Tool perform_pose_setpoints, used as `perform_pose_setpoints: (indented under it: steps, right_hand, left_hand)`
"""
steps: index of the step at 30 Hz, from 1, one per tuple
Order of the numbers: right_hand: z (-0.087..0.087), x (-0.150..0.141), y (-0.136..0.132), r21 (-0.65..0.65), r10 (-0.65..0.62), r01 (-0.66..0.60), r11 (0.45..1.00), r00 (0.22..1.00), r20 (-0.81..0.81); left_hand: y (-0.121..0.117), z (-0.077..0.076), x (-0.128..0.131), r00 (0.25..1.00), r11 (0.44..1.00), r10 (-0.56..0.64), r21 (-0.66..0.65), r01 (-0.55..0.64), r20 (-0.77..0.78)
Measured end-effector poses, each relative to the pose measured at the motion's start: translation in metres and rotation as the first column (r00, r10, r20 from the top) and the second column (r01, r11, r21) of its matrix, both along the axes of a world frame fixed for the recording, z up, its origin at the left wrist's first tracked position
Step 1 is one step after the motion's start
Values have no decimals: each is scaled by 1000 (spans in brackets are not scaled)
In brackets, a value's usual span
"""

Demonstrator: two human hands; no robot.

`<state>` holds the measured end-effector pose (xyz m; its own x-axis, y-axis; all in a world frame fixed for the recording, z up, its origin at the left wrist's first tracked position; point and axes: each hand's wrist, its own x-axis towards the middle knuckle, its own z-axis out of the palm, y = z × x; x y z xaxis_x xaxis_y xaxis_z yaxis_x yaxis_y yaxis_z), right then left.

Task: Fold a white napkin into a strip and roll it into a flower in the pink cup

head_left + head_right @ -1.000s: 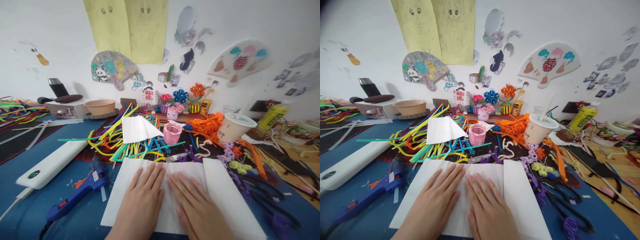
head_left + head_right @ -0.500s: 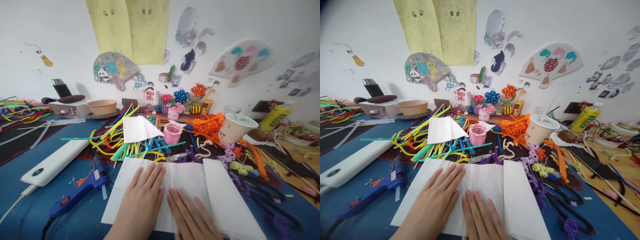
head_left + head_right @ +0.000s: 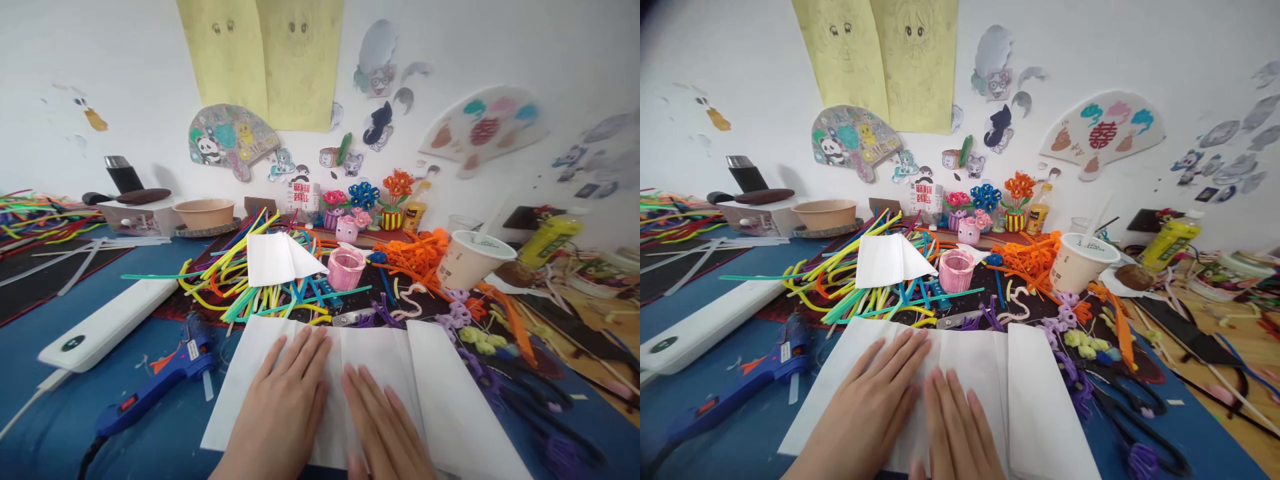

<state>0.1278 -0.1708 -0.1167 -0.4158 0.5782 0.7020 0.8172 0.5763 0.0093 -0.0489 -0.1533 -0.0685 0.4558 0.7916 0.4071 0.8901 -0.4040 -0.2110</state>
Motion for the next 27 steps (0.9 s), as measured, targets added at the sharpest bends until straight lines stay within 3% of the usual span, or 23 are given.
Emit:
perform_pose_setpoints:
  steps: [3,6,10,17,22,27]
  right_hand:
    - [17,-6,24,-35,24,-23,999,998,52]
    - [15,-11,39,-50,16,-11,999,993,113]
    - [7,-12,42,-27,8,-4,1000,988,154]
    - [16,-6,37,0,-29,30,1000,981,190]
    - [-5,-4,24,157,13,-45,987,980,197]
    - [-21,-19,14,109,-81,74,991,995,56]
  left_hand:
    - [0,-1,-2,1000,1000,-6,-17,5,-7]
    - [0,-1,-3,999,997,-17,-70,19,33]
    - [1,0,-3,998,995,-23,-97,29,61]
    - [0,-1,-2,1000,1000,-22,-16,22,13]
    - [1,1,0,1000,1000,-23,20,23,-13]
    - [2,2,1,999,998,-27,51,29,-43]
